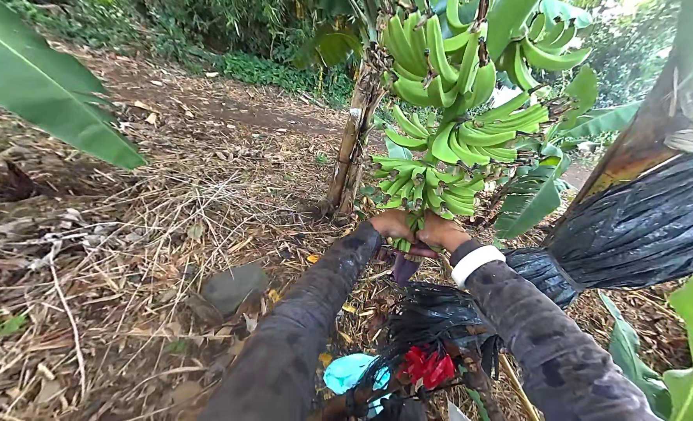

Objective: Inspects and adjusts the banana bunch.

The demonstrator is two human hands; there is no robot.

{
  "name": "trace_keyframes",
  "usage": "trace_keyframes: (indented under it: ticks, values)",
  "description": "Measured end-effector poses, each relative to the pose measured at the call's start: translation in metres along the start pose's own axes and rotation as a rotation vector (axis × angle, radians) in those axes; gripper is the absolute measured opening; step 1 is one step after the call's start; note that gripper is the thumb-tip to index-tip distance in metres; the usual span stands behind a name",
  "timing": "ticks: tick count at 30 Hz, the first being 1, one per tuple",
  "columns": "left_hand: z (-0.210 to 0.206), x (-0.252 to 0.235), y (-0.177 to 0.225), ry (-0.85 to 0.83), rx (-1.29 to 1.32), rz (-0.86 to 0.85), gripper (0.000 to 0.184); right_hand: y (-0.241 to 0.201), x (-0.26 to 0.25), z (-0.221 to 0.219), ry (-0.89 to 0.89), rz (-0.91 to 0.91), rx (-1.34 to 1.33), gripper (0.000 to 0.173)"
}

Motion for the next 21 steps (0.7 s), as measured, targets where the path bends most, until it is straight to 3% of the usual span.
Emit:
trace_keyframes:
  ticks: [5, 10, 18, 21]
  values:
    - [0.005, 0.009, -0.008, -0.072, 0.142, -0.123, 0.089, -0.002, 0.003, 0.005, -0.075, 0.011, 0.001, 0.069]
    - [0.017, 0.022, 0.004, -0.044, -0.135, -0.014, 0.083, -0.005, 0.004, -0.001, -0.082, 0.05, -0.006, 0.069]
    - [0.009, 0.013, 0.013, -0.027, -0.248, 0.124, 0.074, 0.004, -0.014, -0.004, -0.065, 0.024, 0.057, 0.074]
    - [0.009, 0.006, 0.014, -0.043, -0.245, 0.151, 0.08, 0.006, -0.014, -0.004, -0.05, 0.006, 0.051, 0.074]
Point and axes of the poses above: each hand's wrist, its own x-axis away from the middle knuckle, its own z-axis out of the back of the hand, y = z × x, the point moved 4 cm from there along -x, towards the middle knuckle, and after that the axes turned 15 degrees about -x, right-handed, at the moved point
